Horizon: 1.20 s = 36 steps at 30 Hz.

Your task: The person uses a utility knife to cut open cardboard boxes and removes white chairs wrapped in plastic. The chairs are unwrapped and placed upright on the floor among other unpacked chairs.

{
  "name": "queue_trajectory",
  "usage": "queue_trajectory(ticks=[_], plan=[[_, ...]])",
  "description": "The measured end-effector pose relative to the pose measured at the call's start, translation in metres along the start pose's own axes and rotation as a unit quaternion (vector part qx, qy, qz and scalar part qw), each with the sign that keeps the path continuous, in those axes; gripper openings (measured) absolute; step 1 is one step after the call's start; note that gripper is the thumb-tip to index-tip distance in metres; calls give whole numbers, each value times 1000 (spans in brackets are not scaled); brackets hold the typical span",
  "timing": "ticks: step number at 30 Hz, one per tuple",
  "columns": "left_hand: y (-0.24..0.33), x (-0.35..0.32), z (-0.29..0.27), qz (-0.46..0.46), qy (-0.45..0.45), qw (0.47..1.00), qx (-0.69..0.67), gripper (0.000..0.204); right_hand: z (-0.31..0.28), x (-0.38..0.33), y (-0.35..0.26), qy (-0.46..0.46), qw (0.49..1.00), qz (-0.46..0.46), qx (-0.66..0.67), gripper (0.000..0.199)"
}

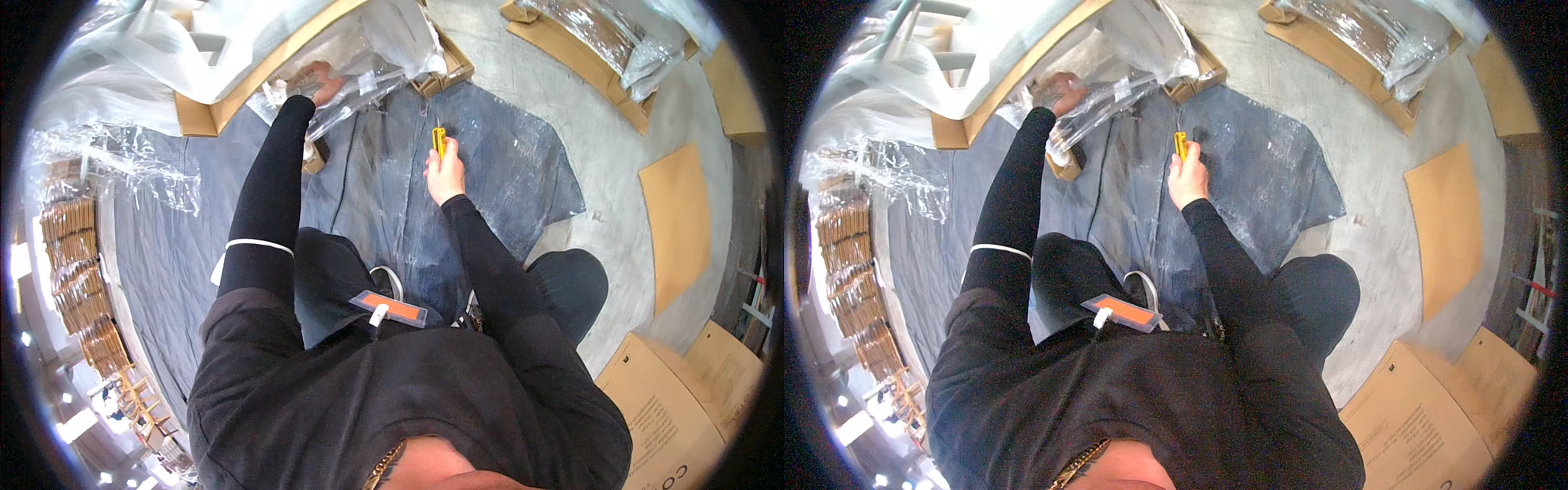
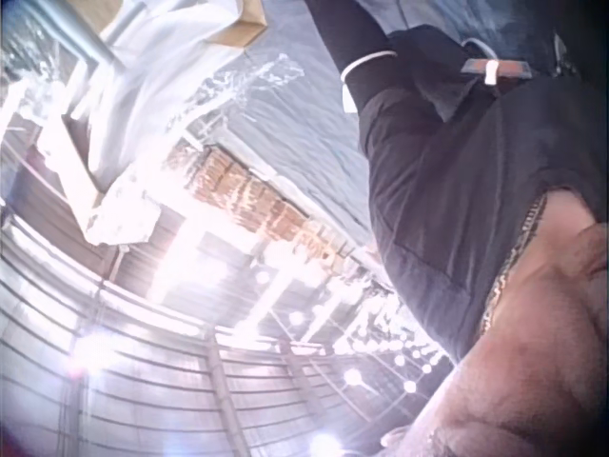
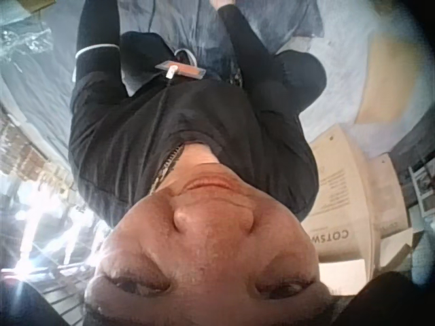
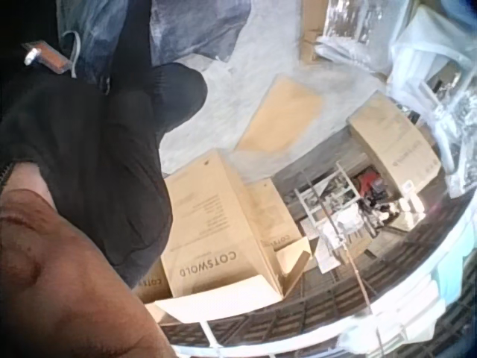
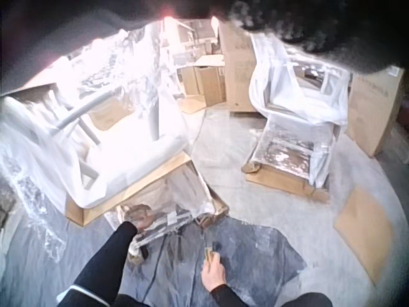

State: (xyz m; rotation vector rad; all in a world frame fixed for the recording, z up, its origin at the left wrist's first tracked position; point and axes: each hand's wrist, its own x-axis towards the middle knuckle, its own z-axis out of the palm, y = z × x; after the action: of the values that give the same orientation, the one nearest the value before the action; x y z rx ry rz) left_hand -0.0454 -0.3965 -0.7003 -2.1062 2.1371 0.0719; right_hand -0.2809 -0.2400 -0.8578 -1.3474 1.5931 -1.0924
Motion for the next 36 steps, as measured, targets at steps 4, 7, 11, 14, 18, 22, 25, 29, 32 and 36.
queue_trajectory(ticks=[4,7,11,14,18,22,25,29,32,36], plan=[[21,-8,0,26,-110,993,45,52,-6,14,-50,-61,994,-86,-38,28],[20,-30,34,47,74,992,86,55,-4,32,-97,-92,976,-183,-80,31],[16,-23,37,-28,-33,997,-69,64,4,53,-118,-102,976,-171,-92,31],[4,-5,27,-11,-32,990,-136,58,3,54,-106,-70,987,-123,-80,31],[3,10,29,-6,-214,977,-19,60,-1,43,-80,-91,990,-96,-52,29],[22,-3,47,17,-97,994,37,48,-1,51,-80,-113,977,-138,-119,27],[13,-17,67,1,-26,999,32,54,29,63,-110,-152,962,-158,-166,27],[18,-14,68,29,-22,999,21,43,51,83,-106,-149,956,-110,-225,25],[13,-17,76,29,2,999,31,32,63,87,-102,-157,954,-115,-227,25],[8,-18,83,24,9,999,43,33,76,90,-100,-163,951,-143,-220,23]])
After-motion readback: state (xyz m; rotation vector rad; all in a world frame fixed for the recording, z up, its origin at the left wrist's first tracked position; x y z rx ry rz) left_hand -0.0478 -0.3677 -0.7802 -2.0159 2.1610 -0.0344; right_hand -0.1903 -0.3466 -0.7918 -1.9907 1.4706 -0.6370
